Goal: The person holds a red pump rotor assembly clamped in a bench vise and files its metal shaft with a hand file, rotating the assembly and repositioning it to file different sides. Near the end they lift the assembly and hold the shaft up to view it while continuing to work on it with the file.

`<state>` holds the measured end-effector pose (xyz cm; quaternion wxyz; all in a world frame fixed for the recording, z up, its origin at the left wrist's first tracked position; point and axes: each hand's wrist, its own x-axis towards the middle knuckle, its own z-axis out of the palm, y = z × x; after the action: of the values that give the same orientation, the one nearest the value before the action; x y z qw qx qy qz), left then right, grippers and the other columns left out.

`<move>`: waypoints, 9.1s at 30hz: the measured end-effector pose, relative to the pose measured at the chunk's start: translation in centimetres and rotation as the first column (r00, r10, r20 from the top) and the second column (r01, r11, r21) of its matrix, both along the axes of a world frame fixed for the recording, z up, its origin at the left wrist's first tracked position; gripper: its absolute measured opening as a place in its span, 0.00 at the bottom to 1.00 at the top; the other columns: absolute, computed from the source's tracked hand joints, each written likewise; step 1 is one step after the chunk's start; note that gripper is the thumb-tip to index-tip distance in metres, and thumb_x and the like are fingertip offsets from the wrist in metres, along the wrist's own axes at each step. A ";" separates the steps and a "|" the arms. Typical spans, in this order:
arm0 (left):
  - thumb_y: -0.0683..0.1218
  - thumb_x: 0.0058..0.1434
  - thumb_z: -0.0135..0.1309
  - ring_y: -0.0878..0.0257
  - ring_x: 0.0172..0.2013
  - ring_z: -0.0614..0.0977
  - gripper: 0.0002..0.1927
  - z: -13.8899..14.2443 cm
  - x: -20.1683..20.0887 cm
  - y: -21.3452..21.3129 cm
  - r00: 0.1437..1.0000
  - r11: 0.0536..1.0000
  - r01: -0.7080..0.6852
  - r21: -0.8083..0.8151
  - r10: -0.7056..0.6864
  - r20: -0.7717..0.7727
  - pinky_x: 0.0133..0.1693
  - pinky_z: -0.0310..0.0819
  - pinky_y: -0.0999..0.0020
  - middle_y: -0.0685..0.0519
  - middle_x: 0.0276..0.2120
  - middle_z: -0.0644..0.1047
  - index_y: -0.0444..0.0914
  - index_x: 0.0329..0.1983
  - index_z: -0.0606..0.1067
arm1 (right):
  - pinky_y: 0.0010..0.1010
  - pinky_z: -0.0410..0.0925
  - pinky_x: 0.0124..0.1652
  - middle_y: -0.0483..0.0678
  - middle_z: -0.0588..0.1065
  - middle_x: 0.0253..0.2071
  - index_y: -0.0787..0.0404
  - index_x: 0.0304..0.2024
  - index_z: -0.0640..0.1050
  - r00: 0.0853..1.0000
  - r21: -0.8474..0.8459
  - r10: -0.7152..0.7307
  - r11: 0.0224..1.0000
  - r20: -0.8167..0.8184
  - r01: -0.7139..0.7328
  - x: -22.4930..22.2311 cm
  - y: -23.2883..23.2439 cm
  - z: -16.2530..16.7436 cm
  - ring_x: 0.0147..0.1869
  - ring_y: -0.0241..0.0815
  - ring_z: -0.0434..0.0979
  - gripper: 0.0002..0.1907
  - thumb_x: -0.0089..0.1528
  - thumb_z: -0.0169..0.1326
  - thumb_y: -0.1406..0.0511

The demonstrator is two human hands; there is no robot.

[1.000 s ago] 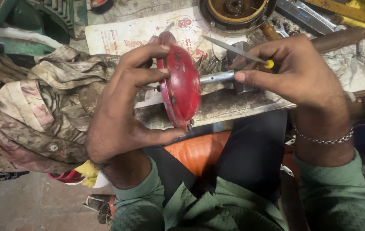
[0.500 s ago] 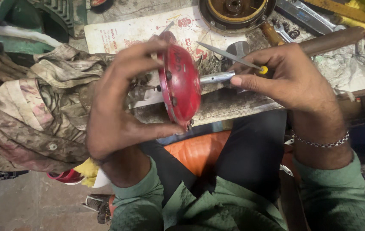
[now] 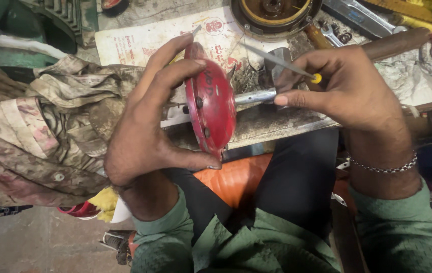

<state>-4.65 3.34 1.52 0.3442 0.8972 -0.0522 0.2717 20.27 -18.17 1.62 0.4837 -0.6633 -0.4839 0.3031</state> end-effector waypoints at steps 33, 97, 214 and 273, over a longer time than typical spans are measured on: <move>0.66 0.30 0.82 0.44 0.72 0.67 0.66 -0.3 0.2 0.2 0.999 1.000 0.002 0.017 -0.003 0.032 0.73 0.67 0.52 0.38 0.72 0.59 0.39 0.69 0.62 | 0.31 0.75 0.57 0.52 0.78 0.49 0.66 0.58 0.71 0.995 0.163 0.087 0.983 -0.046 -0.078 0.3 0.0 -0.4 0.60 0.40 0.79 0.21 0.63 0.60 0.77; 0.50 0.35 0.82 0.48 0.66 0.75 0.67 -0.6 0.0 0.2 0.955 0.992 -0.073 -0.098 0.041 -0.295 0.65 0.71 0.58 0.36 0.63 0.70 0.30 0.71 0.51 | 0.29 0.79 0.56 0.51 0.72 0.61 0.64 0.63 0.64 0.999 0.179 0.023 0.984 -0.040 -0.016 -1.8 0.1 -0.2 0.62 0.42 0.81 0.33 0.60 0.64 0.76; 0.44 0.50 0.75 0.43 0.70 0.71 0.44 -1.8 4.0 -3.3 0.991 0.990 -0.133 -0.040 0.134 0.014 0.71 0.74 0.54 0.41 0.66 0.61 0.42 0.68 0.64 | 0.27 0.72 0.36 0.54 0.83 0.36 0.65 0.64 0.76 0.873 0.125 -0.133 0.989 0.469 0.084 -5.5 -0.4 1.1 0.35 0.38 0.82 0.34 0.59 0.67 0.58; 0.41 0.61 0.66 0.58 0.51 0.86 0.31 -1.9 4.8 -4.5 0.939 0.937 -0.336 -0.092 0.341 0.049 0.52 0.84 0.68 0.44 0.54 0.79 0.33 0.67 0.70 | 0.37 0.67 0.30 0.53 0.70 0.35 0.63 0.63 0.78 0.575 0.224 -0.394 0.912 0.718 0.344 -6.4 -3.3 -4.7 0.28 0.45 0.72 0.20 0.67 0.58 0.74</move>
<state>0.17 -1.16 -0.33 0.3270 0.8688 0.1033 0.3572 13.85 -21.51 -3.09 0.3127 -0.7992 -0.4993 -0.1193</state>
